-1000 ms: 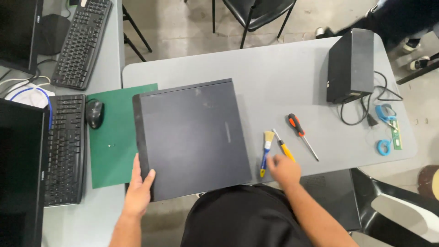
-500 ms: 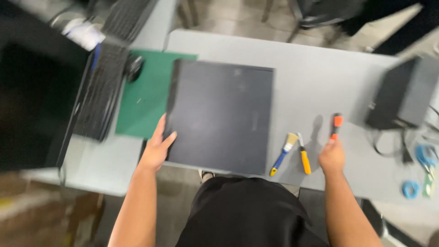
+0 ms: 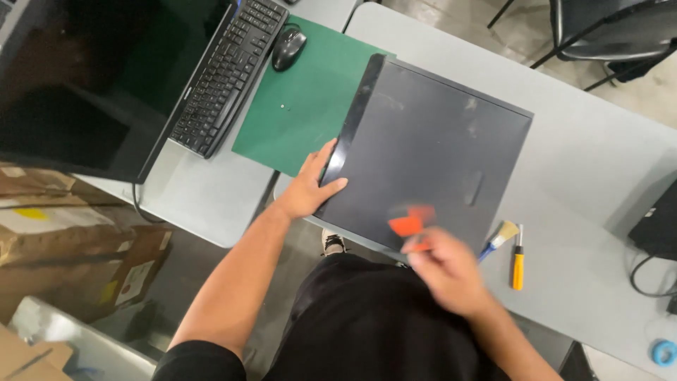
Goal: Aligning and securing the side panel of a desktop computer case using a screwdriver.
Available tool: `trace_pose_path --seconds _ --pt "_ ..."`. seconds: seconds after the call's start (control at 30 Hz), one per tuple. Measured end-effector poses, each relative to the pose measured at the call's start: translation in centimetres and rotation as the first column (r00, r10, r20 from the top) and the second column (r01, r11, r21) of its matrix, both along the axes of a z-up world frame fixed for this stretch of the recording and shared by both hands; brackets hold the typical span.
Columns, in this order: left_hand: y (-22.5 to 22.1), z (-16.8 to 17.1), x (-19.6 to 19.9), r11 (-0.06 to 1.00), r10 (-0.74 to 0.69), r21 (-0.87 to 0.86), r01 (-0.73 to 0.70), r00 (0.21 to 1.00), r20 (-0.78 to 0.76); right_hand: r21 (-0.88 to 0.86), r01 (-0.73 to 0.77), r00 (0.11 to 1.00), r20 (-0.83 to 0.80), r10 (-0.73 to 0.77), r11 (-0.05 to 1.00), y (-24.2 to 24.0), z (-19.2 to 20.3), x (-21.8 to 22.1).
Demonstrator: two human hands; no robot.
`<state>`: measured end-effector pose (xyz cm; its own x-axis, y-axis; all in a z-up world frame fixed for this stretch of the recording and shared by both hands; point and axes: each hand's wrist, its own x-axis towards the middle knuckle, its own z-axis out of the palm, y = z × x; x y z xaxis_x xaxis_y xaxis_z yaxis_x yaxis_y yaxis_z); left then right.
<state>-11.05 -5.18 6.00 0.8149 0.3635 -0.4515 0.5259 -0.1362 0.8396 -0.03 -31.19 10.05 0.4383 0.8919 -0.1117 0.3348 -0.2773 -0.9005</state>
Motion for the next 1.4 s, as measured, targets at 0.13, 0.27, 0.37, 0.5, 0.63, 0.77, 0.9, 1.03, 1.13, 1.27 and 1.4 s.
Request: trace_pose_path --seconds 0.13,0.27,0.37,0.5,0.63,0.77,0.9,1.03,1.13,1.27,1.4 --pt "0.4 -1.1 -0.1 0.991 0.018 -0.135 -0.009 0.998 0.066 -0.241 -0.242 0.966 -0.147 0.211 0.94 3.8 -1.3 -2.8" --pt "1.2 -1.0 0.1 0.977 -0.139 -0.144 0.155 0.984 0.114 -0.33 -0.328 0.913 -0.351 0.207 0.885 4.6 -2.5 -4.2" --pt "1.4 -1.4 0.0 0.974 -0.178 -0.116 0.195 0.974 0.141 -0.21 -0.362 0.902 -0.323 0.286 0.908 4.3 -4.3 -4.8" --pt "1.3 0.5 -0.2 0.981 -0.179 -0.061 0.182 0.982 0.061 -0.283 -0.18 0.86 -0.51 0.011 0.942 2.5 -9.1 -6.0" --pt "0.7 -0.6 -0.5 0.988 -0.145 -0.033 0.149 0.984 0.1 0.019 -0.181 0.928 -0.328 0.177 0.983 2.8 -6.5 -6.0" --pt "0.5 -2.1 -0.5 0.995 -0.095 -0.026 0.099 0.988 0.121 0.028 -0.179 0.946 -0.269 0.179 0.984 3.2 -7.6 -7.5" --pt "-0.1 -3.5 -0.6 0.999 -0.041 0.001 0.042 0.986 0.162 -0.212 -0.111 0.965 -0.258 0.054 0.971 3.2 -10.7 -11.2" --pt "-0.4 -1.4 -1.0 0.997 -0.074 0.042 0.069 0.99 0.119 -0.106 -0.082 0.988 -0.139 0.067 0.991 3.8 -9.6 -13.5" --pt "-0.3 -1.3 -0.7 0.994 -0.105 0.03 0.104 0.994 0.032 -0.024 -0.003 0.994 -0.112 0.0 1.0 4.9 -10.1 -13.4" --pt "0.3 -0.6 -0.7 0.981 -0.181 0.057 0.183 0.983 -0.036 -0.115 0.104 0.991 -0.076 -0.113 0.988 4.4 -13.0 -13.9" --pt "1.2 0.9 -0.7 0.961 -0.265 0.057 0.269 0.961 -0.076 0.018 0.234 0.972 0.017 -0.234 0.972 5.1 -14.7 -15.7"
